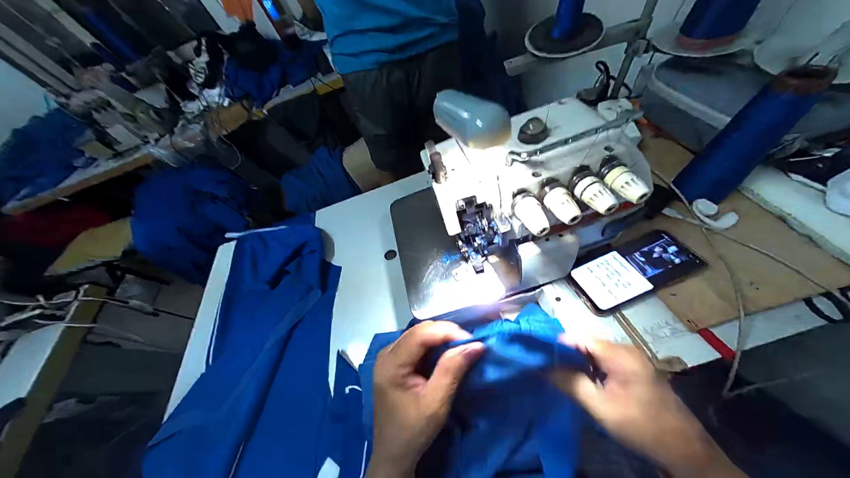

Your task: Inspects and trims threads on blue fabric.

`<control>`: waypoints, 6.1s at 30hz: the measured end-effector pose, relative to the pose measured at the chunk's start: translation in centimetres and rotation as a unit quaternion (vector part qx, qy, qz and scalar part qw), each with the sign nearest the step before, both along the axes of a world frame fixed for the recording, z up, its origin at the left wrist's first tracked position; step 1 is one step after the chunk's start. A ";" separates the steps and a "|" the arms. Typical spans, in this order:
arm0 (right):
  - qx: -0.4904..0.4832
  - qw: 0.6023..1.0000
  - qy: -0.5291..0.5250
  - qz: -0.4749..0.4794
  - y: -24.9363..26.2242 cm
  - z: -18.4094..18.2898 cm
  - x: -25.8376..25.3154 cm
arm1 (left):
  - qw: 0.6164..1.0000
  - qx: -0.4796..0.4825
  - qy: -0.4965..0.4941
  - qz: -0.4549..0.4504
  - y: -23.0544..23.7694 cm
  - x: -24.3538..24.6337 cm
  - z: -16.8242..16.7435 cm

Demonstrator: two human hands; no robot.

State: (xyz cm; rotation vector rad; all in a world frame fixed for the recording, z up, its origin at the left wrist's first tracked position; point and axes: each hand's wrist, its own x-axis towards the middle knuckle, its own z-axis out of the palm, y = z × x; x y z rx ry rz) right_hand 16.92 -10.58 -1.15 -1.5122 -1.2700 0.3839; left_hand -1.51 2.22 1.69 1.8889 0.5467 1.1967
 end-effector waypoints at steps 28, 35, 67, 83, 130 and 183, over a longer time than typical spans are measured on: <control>-0.126 0.957 0.235 0.115 3.4 -1.2 2.5 | 0.930 -0.355 -0.001 -0.092 -0.2 2.6 -4.1; -0.017 0.992 -0.073 -0.100 1.5 -0.2 -1.2 | 0.903 -0.429 -0.019 -0.018 -0.8 3.7 -4.7; -0.004 0.997 -0.015 -0.073 2.6 -4.0 -2.7 | 0.895 -0.444 0.008 -0.029 -0.3 4.0 -5.7; -0.030 0.994 -0.026 -0.098 2.5 -3.8 -2.6 | 0.886 -0.462 -0.015 -0.029 -0.4 4.1 -5.5; -0.071 0.982 0.065 -0.160 2.4 -1.5 0.2 | 0.919 -0.390 0.020 -0.043 -0.4 3.9 -5.9; -0.058 0.986 -0.132 -0.090 1.4 -3.2 -1.8 | 0.931 -0.360 -0.001 -0.058 -0.4 3.6 -6.6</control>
